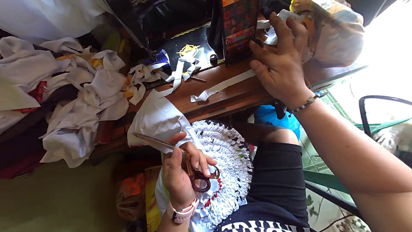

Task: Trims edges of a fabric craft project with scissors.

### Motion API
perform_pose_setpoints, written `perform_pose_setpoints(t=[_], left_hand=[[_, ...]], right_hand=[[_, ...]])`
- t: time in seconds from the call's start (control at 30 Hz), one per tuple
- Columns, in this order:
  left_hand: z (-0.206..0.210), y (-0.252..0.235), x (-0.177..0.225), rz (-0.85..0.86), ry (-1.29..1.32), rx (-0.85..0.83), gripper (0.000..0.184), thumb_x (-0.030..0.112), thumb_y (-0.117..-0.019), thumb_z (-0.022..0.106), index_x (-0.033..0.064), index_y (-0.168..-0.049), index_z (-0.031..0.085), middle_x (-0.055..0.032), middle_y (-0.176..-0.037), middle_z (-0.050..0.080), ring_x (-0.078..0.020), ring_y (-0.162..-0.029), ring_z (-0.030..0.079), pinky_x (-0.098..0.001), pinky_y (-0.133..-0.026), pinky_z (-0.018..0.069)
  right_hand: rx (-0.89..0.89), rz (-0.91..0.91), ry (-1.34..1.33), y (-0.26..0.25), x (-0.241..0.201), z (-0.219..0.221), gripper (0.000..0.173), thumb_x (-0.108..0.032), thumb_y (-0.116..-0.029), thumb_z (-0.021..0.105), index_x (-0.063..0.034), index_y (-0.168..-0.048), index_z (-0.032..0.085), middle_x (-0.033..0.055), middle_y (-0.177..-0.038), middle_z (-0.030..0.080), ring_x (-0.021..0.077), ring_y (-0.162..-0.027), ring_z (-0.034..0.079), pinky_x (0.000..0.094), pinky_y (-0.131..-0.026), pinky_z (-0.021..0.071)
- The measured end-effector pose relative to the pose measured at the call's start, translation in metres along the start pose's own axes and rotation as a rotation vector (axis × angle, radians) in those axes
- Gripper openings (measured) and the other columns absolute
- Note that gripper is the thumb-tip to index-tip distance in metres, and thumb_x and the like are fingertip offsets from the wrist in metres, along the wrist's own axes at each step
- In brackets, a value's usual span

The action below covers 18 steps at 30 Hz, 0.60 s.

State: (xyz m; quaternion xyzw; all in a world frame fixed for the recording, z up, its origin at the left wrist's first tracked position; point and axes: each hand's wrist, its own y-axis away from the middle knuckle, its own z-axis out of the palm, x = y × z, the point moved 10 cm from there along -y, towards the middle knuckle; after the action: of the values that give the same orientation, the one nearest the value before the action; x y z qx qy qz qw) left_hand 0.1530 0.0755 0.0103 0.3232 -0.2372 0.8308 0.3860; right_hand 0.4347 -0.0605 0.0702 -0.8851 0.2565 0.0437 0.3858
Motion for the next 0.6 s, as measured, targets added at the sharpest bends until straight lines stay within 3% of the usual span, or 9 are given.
perform_pose_setpoints(t=[0.17, 0.6], left_hand=[[0.0, -0.0005, 0.0, 0.002, 0.018, 0.002, 0.037, 0.035, -0.1092, 0.045, 0.0058, -0.13, 0.054, -0.0069, -0.066, 0.061, -0.0239, -0.053, 0.067, -0.047, -0.062, 0.065], [-0.0008, -0.0002, -0.0005, 0.004, 0.029, -0.002, 0.037, 0.035, -0.1093, 0.045, 0.0055, -0.13, 0.054, -0.0072, -0.066, 0.061, -0.024, -0.054, 0.067, -0.047, -0.063, 0.065]], right_hand=[[-0.032, 0.027, 0.019, -0.0007, 0.0012, 0.0029, 0.047, -0.051, -0.1051, 0.044, -0.0268, -0.137, 0.068, 0.0139, -0.167, 0.03, 0.046, -0.153, 0.018, 0.0711, -0.118, 0.0105], [0.0, 0.004, 0.002, 0.0004, 0.0007, -0.0001, 0.045, -0.05, -0.1049, 0.046, -0.0255, -0.134, 0.07, 0.016, -0.165, 0.033, 0.046, -0.152, 0.021, 0.0682, -0.12, 0.0134]])
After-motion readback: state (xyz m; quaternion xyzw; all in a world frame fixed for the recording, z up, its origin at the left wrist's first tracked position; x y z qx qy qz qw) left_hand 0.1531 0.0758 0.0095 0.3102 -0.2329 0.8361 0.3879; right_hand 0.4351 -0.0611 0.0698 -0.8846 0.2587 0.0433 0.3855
